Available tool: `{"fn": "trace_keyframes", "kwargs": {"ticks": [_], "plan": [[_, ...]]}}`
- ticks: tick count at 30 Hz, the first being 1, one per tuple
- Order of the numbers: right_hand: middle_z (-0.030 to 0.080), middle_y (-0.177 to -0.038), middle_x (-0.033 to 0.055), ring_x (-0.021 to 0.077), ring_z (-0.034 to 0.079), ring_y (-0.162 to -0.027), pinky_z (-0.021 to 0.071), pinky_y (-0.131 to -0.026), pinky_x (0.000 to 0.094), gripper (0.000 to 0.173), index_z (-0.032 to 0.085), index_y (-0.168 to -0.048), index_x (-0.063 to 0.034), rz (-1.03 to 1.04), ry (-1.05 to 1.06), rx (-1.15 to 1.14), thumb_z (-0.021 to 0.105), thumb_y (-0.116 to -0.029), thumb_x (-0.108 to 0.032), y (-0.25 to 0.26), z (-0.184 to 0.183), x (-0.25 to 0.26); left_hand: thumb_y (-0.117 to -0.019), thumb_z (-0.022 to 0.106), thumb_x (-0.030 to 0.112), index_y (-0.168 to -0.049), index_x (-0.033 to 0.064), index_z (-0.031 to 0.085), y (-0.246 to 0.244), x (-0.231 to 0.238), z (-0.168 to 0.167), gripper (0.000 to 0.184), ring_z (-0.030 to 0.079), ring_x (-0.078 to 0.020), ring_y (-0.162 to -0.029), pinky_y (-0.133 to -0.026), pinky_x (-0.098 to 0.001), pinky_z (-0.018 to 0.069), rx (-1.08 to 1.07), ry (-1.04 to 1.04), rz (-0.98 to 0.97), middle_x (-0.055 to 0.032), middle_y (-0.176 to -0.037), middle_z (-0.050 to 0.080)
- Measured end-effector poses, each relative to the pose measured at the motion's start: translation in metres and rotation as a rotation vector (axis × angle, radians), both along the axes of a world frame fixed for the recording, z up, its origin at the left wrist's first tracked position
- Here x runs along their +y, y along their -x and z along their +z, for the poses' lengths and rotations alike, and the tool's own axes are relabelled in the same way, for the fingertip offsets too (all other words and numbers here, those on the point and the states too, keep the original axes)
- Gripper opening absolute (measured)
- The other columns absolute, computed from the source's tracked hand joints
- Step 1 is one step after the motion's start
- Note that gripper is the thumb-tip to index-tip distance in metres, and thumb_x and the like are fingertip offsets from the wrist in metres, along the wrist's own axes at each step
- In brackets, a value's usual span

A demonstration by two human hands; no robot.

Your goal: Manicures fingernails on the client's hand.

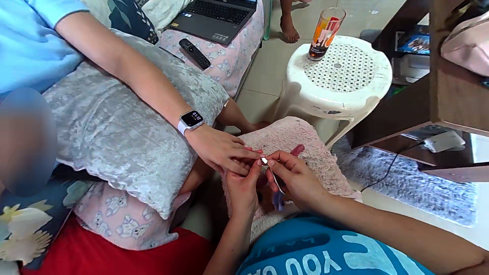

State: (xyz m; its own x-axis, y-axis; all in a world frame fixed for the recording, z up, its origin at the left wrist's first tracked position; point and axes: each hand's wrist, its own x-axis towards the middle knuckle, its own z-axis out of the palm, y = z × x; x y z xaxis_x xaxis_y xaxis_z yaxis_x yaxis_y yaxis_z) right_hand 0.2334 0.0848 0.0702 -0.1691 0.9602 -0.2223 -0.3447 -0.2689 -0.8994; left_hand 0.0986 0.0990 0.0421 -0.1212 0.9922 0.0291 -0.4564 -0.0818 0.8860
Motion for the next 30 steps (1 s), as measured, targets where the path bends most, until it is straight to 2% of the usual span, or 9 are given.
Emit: {"fn": "trace_keyframes", "kwargs": {"ticks": [9, 11, 14, 17, 19, 23, 26, 28, 30], "plan": [[0.058, -0.071, 0.0002, 0.0061, 0.056, -0.056, 0.051, -0.054, 0.0207, 0.018, 0.057, -0.107, -0.0064, -0.119, -0.139, 0.099, 0.04, -0.11, -0.014, -0.007, 0.007, 0.007, -0.0857, 0.074, -0.009, -0.117, -0.0064, 0.06, 0.005, -0.002, 0.002, 0.034, 0.074, -0.0223, -0.094, -0.091, -0.0376, 0.0606, 0.0, -0.011, -0.036, -0.0162, -0.101, 0.075], [0.059, -0.072, 0.0007, 0.0066, 0.057, -0.058, 0.0527, -0.056, 0.0219, 0.018, 0.058, -0.111, -0.0084, -0.033, -0.297, 0.09, 0.042, -0.1105, -0.017, -0.006, 0.015, 0.013, -0.0862, 0.073, -0.009, -0.115, -0.0049, 0.062, 0.006, -0.003, 0.004, 0.031, 0.074, -0.0168, -0.09, -0.086, -0.0326, 0.0612, 0.028, -0.003, -0.023, -0.0119, -0.098, 0.075], [0.062, -0.074, 0.0012, 0.0069, 0.059, -0.06, 0.0529, -0.056, 0.0223, 0.02, 0.059, -0.115, -0.0045, 0.137, -0.447, -0.063, 0.044, -0.1097, -0.016, 0.007, 0.033, 0.036, -0.0848, 0.069, -0.01, -0.099, 0.0039, 0.065, 0.004, -0.005, 0.007, 0.02, 0.07, -0.0063, -0.078, -0.072, -0.0245, 0.0602, 0.078, 0.006, 0.032, -0.0007, -0.086, 0.073], [0.062, -0.075, 0.0026, 0.0092, 0.058, -0.056, 0.0519, -0.05, 0.0234, 0.022, 0.058, -0.118, -0.0044, 0.057, -0.492, -0.206, 0.043, -0.111, -0.019, 0.015, 0.042, 0.068, -0.0852, 0.071, -0.011, -0.106, -0.0024, 0.063, 0.008, -0.007, 0.007, 0.024, 0.072, -0.0124, -0.086, -0.082, -0.0308, 0.0611, 0.082, 0.002, 0.04, -0.0068, -0.092, 0.074], [0.059, -0.076, 0.0039, 0.0103, 0.056, -0.055, 0.0499, -0.049, 0.0231, 0.022, 0.056, -0.12, -0.0065, 0.029, -0.506, -0.139, 0.041, -0.1116, -0.021, 0.014, 0.044, 0.074, -0.0843, 0.073, -0.01, -0.107, -0.0044, 0.063, 0.012, -0.008, 0.007, 0.026, 0.073, -0.0157, -0.088, -0.085, -0.0338, 0.0615, 0.054, 0.012, 0.029, -0.0098, -0.095, 0.074], [0.063, -0.072, -0.003, 0.0026, 0.058, -0.056, 0.0515, -0.052, 0.0187, 0.019, 0.063, -0.111, -0.0079, 0.436, -0.5, -0.017, 0.051, -0.108, -0.022, -0.014, 0.02, 0.057, -0.084, 0.074, -0.009, -0.113, -0.0027, 0.064, 0.023, -0.013, 0.014, 0.032, 0.072, -0.0143, -0.089, -0.084, -0.0315, 0.0612, 0.037, 0.065, -0.052, -0.0078, -0.098, 0.074], [0.064, -0.071, -0.004, -0.0003, 0.059, -0.057, 0.0509, -0.051, 0.0168, 0.019, 0.067, -0.106, -0.0054, 0.787, -0.557, -0.258, 0.059, -0.1048, -0.023, -0.064, 0.005, 0.056, -0.0914, 0.072, 0.001, -0.131, -0.0009, 0.055, 0.04, -0.018, 0.021, 0.043, 0.072, -0.022, -0.1, -0.092, -0.0369, 0.0594, -0.183, 0.112, -0.271, -0.0143, -0.111, 0.072], [0.067, -0.072, 0.0007, 0.006, 0.064, -0.057, 0.0569, -0.053, 0.0257, 0.018, 0.069, -0.101, -0.0048, 0.944, -0.52, -0.561, 0.061, -0.1028, -0.021, -0.096, 0.003, 0.053, -0.0916, 0.076, 0.014, -0.13, 0.0018, 0.055, 0.049, -0.022, 0.023, 0.045, 0.073, -0.0261, -0.101, -0.093, -0.0394, 0.0595, -0.344, 0.172, -0.343, -0.0173, -0.113, 0.071], [0.07, -0.076, 0.0089, 0.0205, 0.069, -0.066, 0.0589, -0.066, 0.0451, 0.017, 0.071, -0.099, -0.0024, 1.067, -0.434, -0.881, 0.062, -0.1013, -0.017, -0.118, 0.003, 0.051, -0.0917, 0.077, 0.023, -0.119, 0.0036, 0.059, 0.051, -0.022, 0.028, 0.037, 0.074, -0.0249, -0.095, -0.088, -0.0383, 0.0612, -0.377, 0.254, -0.319, -0.0158, -0.105, 0.073]]}}
